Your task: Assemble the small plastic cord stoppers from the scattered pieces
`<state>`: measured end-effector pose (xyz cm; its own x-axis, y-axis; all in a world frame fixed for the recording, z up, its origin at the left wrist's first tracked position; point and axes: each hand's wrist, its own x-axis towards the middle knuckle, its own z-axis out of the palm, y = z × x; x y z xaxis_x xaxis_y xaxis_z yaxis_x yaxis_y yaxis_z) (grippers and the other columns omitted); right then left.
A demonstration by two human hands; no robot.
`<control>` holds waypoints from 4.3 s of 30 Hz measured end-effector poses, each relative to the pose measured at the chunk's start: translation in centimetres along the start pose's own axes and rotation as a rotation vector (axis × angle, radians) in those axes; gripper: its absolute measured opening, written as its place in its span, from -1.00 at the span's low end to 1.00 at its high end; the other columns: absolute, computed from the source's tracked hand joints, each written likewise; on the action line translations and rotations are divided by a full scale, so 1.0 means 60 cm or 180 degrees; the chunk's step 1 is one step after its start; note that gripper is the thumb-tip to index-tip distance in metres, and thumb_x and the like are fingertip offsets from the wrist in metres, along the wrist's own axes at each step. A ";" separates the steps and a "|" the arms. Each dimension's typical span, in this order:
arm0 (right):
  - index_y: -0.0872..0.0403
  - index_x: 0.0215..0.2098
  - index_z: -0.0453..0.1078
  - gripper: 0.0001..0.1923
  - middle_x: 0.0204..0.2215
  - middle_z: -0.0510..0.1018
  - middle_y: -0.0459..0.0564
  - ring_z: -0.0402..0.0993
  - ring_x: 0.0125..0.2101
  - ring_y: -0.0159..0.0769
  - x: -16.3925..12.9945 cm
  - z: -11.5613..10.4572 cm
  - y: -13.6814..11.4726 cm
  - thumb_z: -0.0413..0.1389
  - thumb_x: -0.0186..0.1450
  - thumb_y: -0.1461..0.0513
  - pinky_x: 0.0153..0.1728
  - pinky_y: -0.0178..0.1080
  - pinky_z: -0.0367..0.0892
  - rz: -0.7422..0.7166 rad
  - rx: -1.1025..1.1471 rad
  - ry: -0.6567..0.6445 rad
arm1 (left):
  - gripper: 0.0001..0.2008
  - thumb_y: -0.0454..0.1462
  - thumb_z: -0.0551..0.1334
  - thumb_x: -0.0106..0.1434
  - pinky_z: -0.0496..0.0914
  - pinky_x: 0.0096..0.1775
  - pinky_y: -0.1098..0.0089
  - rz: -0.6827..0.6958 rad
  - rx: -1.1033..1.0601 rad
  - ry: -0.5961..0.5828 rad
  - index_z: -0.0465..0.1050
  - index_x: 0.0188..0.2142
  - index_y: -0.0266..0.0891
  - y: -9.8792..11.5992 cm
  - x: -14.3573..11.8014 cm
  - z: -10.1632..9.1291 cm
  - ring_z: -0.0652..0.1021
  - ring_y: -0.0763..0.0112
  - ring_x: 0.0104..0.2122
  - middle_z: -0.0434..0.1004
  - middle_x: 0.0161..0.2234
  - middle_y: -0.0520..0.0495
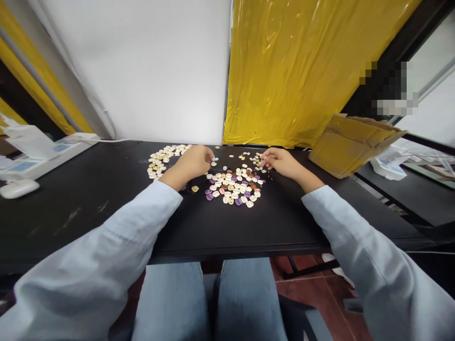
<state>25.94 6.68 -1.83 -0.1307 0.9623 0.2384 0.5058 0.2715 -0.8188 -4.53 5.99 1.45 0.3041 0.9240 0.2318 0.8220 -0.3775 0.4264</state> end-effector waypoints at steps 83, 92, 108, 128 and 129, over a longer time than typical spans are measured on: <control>0.09 -0.54 0.55 -0.86 -0.64 0.56 -0.07 0.38 -0.62 -0.38 -0.037 0.113 -0.077 0.35 -0.01 0.19 -0.55 -0.30 0.28 -0.0138 0.1133 0.0117 | -0.49 -0.55 0.42 -0.08 0.51 -0.29 0.31 -0.0107 -0.3734 0.0342 0.42 -0.12 -0.29 0.058 -0.014 0.091 0.63 0.32 -0.45 0.65 -0.44 -0.06; 0.12 -0.50 0.58 -0.76 -0.57 0.61 -0.03 0.46 -0.55 -0.35 -0.041 0.117 -0.078 0.39 -0.04 0.12 -0.46 -0.27 0.38 -0.0114 0.1303 0.0028 | -0.51 -0.48 0.43 -0.09 0.52 -0.34 0.34 -0.0024 -0.3659 0.0539 0.40 -0.14 -0.30 0.060 -0.019 0.096 0.63 0.34 -0.47 0.66 -0.43 -0.05; 0.12 -0.45 0.49 -0.73 -0.52 0.59 -0.03 0.42 -0.53 -0.35 -0.029 0.104 -0.073 0.29 0.10 0.07 -0.44 -0.27 0.34 -0.0550 0.0684 0.0101 | -0.66 -0.44 0.29 0.14 0.55 -0.23 0.36 0.0392 -0.2604 0.0645 0.39 -0.07 -0.29 0.071 -0.014 0.088 0.65 0.33 -0.27 0.62 -0.16 -0.20; 0.12 -0.51 0.51 -0.90 -0.49 0.63 0.04 0.52 -0.44 -0.25 0.001 0.023 -0.014 0.26 0.10 0.23 -0.35 -0.24 0.37 -0.0167 -0.0283 0.0474 | -0.81 -0.38 0.18 0.17 0.46 -0.06 0.16 0.0921 -0.0280 0.0445 0.55 -0.25 -0.28 0.002 -0.002 0.047 0.59 0.15 -0.21 0.61 -0.21 -0.19; 0.12 -0.51 0.52 -0.90 -0.48 0.64 0.04 0.52 -0.44 -0.25 0.000 0.024 -0.015 0.27 0.09 0.23 -0.34 -0.24 0.38 -0.0178 -0.0280 0.0439 | -0.81 -0.38 0.18 0.17 0.46 -0.06 0.16 0.0959 -0.0256 0.0446 0.55 -0.25 -0.29 0.004 -0.004 0.047 0.59 0.15 -0.20 0.61 -0.21 -0.20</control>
<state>24.25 6.45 -1.83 -0.0454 0.9331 0.3566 0.5744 0.3165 -0.7549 -3.03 5.85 -0.98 0.4537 0.7551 0.4733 0.6630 -0.6409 0.3869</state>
